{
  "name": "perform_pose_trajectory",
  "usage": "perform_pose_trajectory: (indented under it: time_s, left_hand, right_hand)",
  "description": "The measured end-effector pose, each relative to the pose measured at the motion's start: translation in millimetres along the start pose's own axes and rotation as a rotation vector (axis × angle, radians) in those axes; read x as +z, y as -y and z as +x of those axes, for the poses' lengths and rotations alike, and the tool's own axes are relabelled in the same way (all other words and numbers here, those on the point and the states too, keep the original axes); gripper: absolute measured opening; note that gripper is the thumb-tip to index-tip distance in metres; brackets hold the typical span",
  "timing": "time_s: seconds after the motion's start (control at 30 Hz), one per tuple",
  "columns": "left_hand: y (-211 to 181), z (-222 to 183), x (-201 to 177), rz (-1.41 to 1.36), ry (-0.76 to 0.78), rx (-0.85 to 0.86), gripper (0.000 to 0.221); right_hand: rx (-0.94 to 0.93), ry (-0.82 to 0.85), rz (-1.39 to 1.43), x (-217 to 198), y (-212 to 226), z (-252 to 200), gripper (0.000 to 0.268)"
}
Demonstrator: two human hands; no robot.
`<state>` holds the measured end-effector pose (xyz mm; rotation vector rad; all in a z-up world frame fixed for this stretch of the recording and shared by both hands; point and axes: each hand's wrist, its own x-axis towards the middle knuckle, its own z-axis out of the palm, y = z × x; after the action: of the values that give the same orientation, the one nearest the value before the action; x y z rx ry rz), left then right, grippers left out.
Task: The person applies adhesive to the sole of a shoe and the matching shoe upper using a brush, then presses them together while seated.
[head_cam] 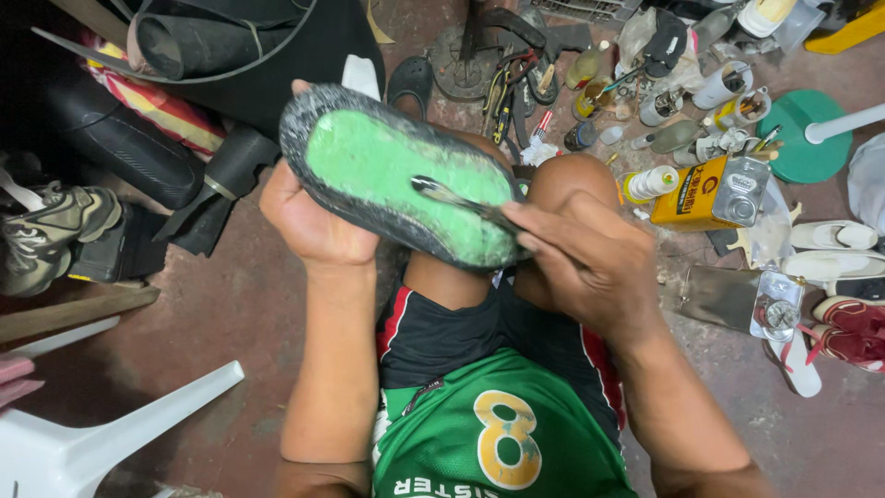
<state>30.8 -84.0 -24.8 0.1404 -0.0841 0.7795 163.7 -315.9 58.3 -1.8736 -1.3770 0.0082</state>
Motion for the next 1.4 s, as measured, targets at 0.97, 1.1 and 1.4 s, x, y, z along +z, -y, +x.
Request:
perform_pose_trajectory:
  time_s: [0.97,1.1,1.4]
  left_hand:
    - [-40,-33,47,-0.235,0.5,0.086,0.02]
    - [-35,-34,52,-0.228,0.535,0.077,0.02]
    - [-24,-36,52,-0.193,0.587,0.089,0.02]
  right_hand:
    - [-0.07,-0.067,0.337,-1,3,-53,0.024]
    - [-0.019,-0.007,0.176,-3,12,-46,0.028]
    - [-0.105,0.007,0.209,11,17,-37,0.031]
